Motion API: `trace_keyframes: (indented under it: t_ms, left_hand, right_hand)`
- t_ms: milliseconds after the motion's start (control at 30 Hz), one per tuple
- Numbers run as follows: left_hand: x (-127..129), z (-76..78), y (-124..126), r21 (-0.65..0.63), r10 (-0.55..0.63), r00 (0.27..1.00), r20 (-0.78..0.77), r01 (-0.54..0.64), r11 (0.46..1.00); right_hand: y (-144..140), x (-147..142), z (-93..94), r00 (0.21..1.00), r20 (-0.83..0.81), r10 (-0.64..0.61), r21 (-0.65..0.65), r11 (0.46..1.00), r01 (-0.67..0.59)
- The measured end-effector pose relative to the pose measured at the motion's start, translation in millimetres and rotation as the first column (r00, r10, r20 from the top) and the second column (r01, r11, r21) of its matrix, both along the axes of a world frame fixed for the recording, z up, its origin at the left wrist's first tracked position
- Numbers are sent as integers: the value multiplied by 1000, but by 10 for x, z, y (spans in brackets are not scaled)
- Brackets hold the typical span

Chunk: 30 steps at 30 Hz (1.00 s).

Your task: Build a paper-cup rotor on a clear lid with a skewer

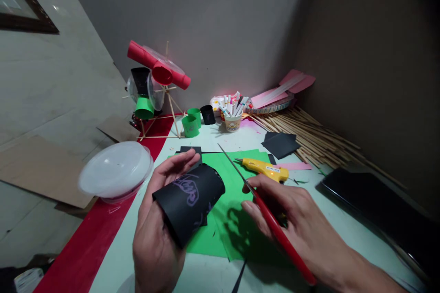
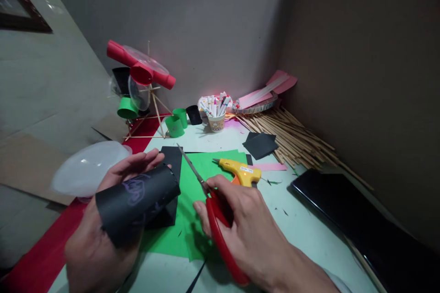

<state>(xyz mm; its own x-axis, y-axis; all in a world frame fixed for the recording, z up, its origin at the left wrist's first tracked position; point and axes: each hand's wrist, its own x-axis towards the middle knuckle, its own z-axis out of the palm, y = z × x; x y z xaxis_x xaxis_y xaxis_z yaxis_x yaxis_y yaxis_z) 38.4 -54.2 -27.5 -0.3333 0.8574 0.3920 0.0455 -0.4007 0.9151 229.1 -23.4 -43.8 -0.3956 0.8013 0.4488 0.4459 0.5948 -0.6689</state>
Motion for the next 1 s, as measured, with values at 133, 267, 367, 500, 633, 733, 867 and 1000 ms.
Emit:
trace_keyframes:
  t_ms: [133,267,367,500,633,733,867,1000]
  left_hand:
    - [19,53,-4,2,-15,999,45,15,1000]
    - [38,76,-6,-57,14,994,113,-7,998]
    - [50,32,-18,-16,6,998,55,-5,1000]
    - [88,-12,-34,2,13,1000,23,-13,1000]
    - [95,17,-30,-40,53,996,71,-50,998]
    - [44,29,-23,-74,8,993,115,0,997]
    - [-29,5,-14,-110,5,989,150,12,994]
    - [-22,12,4,-100,-27,996,81,35,994]
  right_hand:
    - [-8,-27,40,998,53,-19,-34,999,21]
    - [-59,-31,28,998,56,34,-63,998,-31]
    - [-73,-18,17,996,65,61,-91,994,-55]
    - [-68,2,12,997,54,46,-90,995,-41]
    - [-67,6,7,996,71,53,-79,996,-47]
    - [-69,4,3,995,74,65,-85,995,-59]
    - [-70,-2,4,995,70,75,-102,992,-68]
    - [-68,-8,-1,995,55,85,-122,990,-77]
